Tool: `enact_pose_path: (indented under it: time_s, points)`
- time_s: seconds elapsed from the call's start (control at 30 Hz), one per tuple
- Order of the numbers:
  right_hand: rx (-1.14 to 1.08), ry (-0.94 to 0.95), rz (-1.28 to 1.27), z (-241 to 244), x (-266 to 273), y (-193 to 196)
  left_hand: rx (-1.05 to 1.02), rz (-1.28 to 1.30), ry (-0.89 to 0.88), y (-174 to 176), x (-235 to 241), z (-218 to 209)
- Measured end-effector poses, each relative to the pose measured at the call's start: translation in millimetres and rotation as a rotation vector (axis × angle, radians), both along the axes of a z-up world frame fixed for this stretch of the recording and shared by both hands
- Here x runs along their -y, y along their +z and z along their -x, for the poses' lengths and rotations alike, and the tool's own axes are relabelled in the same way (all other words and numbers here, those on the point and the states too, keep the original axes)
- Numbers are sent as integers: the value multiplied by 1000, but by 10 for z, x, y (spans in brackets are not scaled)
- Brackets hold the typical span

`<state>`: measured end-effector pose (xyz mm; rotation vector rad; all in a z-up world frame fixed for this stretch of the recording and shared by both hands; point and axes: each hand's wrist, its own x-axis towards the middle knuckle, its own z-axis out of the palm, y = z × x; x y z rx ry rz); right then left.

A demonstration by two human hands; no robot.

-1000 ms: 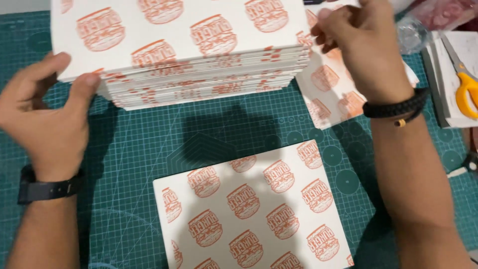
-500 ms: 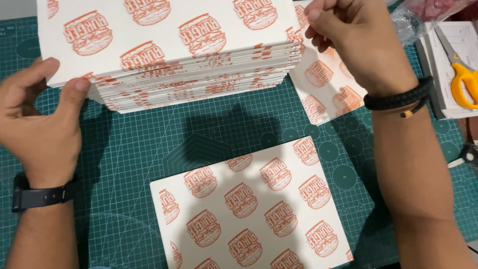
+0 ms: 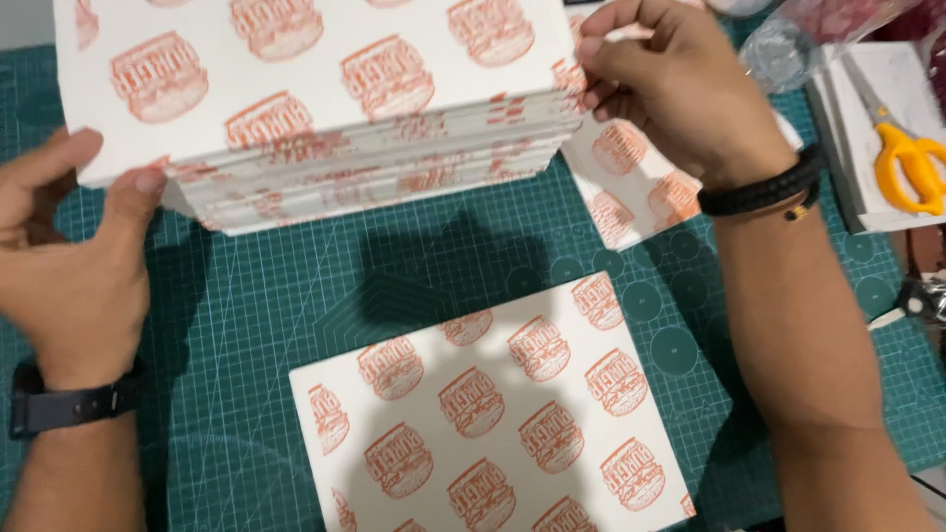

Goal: The person is folding individual burger wrapper sheets from a large stack on a cutting mat.

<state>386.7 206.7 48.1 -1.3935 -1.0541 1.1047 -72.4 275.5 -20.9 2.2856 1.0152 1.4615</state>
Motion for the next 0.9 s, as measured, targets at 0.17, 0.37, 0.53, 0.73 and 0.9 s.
enact_pose_path:
  time_s: [0.17, 0.37, 0.53, 0.73, 0.9]
  points:
    - [30, -51, 60, 77, 18, 74, 5, 19, 30, -14, 9, 5]
    - [-13, -51, 10, 94, 17, 45, -22, -6, 25, 22, 14, -4]
    - [20, -88, -30, 100, 2, 4, -15, -11, 18, 23, 11, -4]
    - [43, -104, -66, 94, -7, -44, -18, -24, 13, 26, 8, -5]
    - [-12, -97, -68, 87, -12, -54, -7, -13, 29, 31, 10, -12]
